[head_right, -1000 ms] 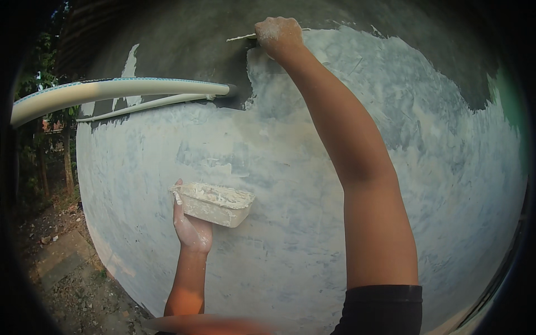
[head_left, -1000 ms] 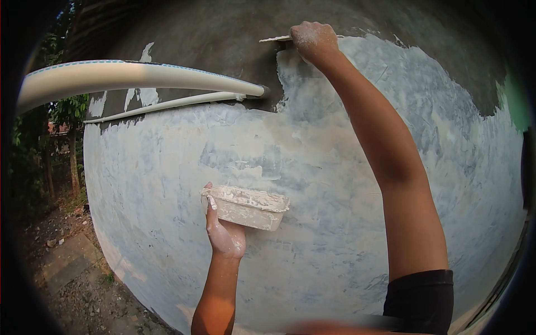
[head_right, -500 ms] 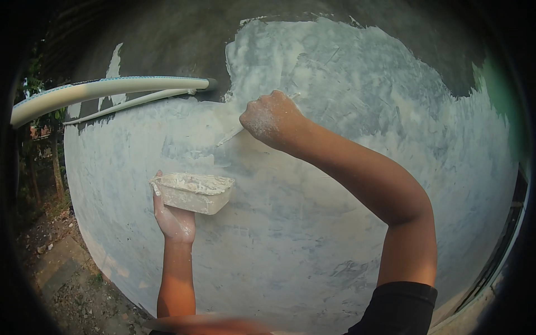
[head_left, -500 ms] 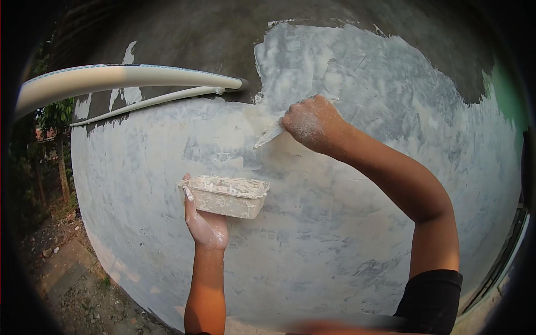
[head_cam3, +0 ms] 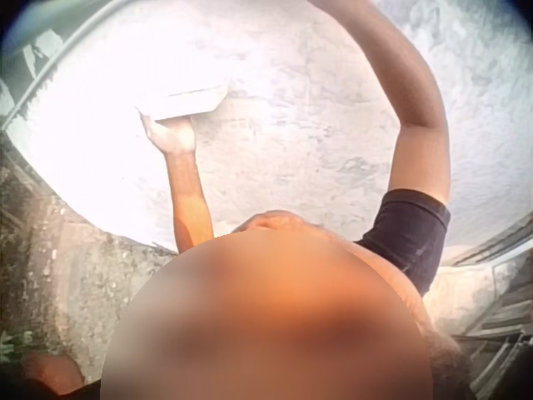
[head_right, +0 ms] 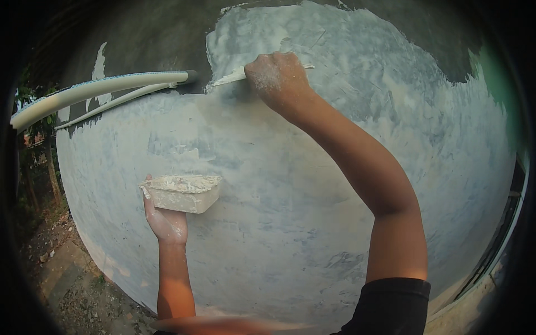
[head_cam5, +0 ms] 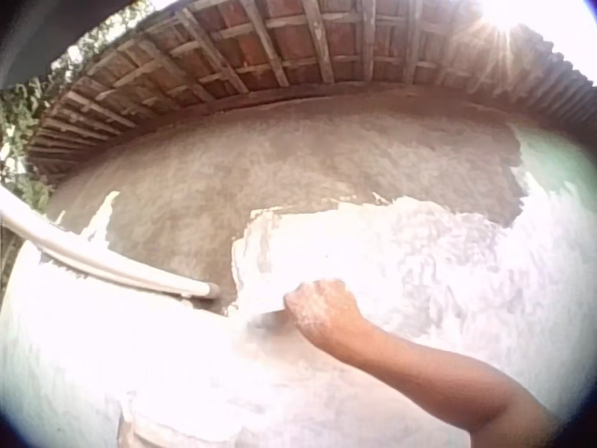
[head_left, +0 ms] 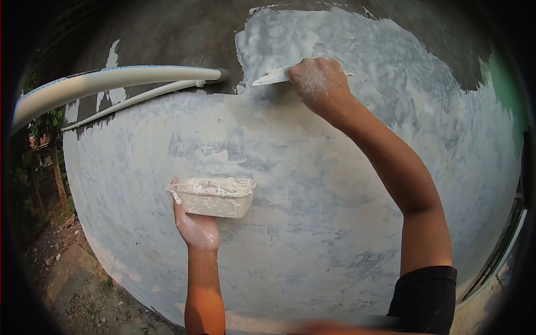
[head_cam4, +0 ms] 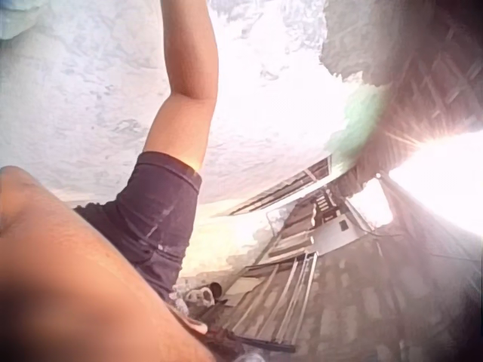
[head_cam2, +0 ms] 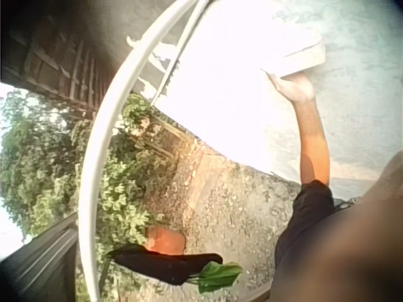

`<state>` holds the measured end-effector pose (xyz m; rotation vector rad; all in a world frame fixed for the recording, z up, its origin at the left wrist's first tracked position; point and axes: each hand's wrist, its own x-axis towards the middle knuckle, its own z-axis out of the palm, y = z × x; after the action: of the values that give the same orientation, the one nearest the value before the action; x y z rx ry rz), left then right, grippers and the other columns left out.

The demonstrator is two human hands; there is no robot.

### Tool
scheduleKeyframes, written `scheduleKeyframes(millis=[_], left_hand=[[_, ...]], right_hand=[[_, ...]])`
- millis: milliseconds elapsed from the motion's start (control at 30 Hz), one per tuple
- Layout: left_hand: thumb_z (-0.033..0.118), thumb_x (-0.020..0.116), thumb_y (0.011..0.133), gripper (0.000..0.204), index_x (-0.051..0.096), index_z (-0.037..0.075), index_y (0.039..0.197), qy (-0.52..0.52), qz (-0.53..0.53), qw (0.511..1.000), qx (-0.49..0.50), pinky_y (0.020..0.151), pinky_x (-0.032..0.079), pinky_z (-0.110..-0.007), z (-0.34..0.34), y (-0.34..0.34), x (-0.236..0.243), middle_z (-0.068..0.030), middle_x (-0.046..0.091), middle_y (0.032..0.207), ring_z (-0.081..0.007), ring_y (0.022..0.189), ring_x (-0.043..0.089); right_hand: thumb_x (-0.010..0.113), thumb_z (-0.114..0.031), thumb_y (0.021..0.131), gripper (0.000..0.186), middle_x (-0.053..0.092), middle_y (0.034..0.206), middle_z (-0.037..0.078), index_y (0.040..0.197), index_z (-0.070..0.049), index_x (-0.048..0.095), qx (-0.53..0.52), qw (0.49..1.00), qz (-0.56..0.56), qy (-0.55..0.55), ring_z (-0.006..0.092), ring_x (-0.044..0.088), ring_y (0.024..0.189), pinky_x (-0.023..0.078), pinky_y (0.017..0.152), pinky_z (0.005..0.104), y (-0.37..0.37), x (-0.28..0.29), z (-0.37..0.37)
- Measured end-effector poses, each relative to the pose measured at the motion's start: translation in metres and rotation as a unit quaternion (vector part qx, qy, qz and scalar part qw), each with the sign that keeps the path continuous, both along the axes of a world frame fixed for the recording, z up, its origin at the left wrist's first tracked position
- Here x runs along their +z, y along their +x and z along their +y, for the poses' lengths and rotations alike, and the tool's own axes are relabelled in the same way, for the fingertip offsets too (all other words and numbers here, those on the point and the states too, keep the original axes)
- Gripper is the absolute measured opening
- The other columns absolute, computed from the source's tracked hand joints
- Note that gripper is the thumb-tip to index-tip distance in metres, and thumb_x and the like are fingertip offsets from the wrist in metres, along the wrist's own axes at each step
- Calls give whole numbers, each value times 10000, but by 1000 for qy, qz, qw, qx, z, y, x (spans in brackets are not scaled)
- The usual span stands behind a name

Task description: Applying white putty to an exterior cement wall using a plastic spreader.

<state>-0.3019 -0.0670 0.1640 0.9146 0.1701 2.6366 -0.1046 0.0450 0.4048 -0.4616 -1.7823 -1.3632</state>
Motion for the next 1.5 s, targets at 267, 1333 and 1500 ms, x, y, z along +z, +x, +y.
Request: scheduleKeyframes(millis=[267,1333,1500], left_hand=[[420,428,1006,608,252,130,1511,8,-24,1000,-3,1122,305,-468,-8,-9,-3,-115,374,1442,-296,1338,371],[448,435,998,622,252,144,1509,3,-70,995,66,1112,318,-479,-48,-41,-30,-116,387,1430,-301,1324,392],[448,436,999,626,250,142,1512,7,-59,995,74,1108,322,-478,-52,-40,-32,-114,401,1421,-300,1317,400]], right_hand=[[617,-61,803,118,708,824,88,877,-86,705,-48,981,-137,-131,256,706,741,558,632,393,0,-77,-27],[606,-131,841,190,707,1003,17,998,-139,713,-166,942,-288,-43,196,678,970,534,880,342,-59,-48,-40],[620,-141,840,186,712,963,6,993,-170,721,-23,987,-140,77,190,682,970,522,909,340,-69,0,-2]])
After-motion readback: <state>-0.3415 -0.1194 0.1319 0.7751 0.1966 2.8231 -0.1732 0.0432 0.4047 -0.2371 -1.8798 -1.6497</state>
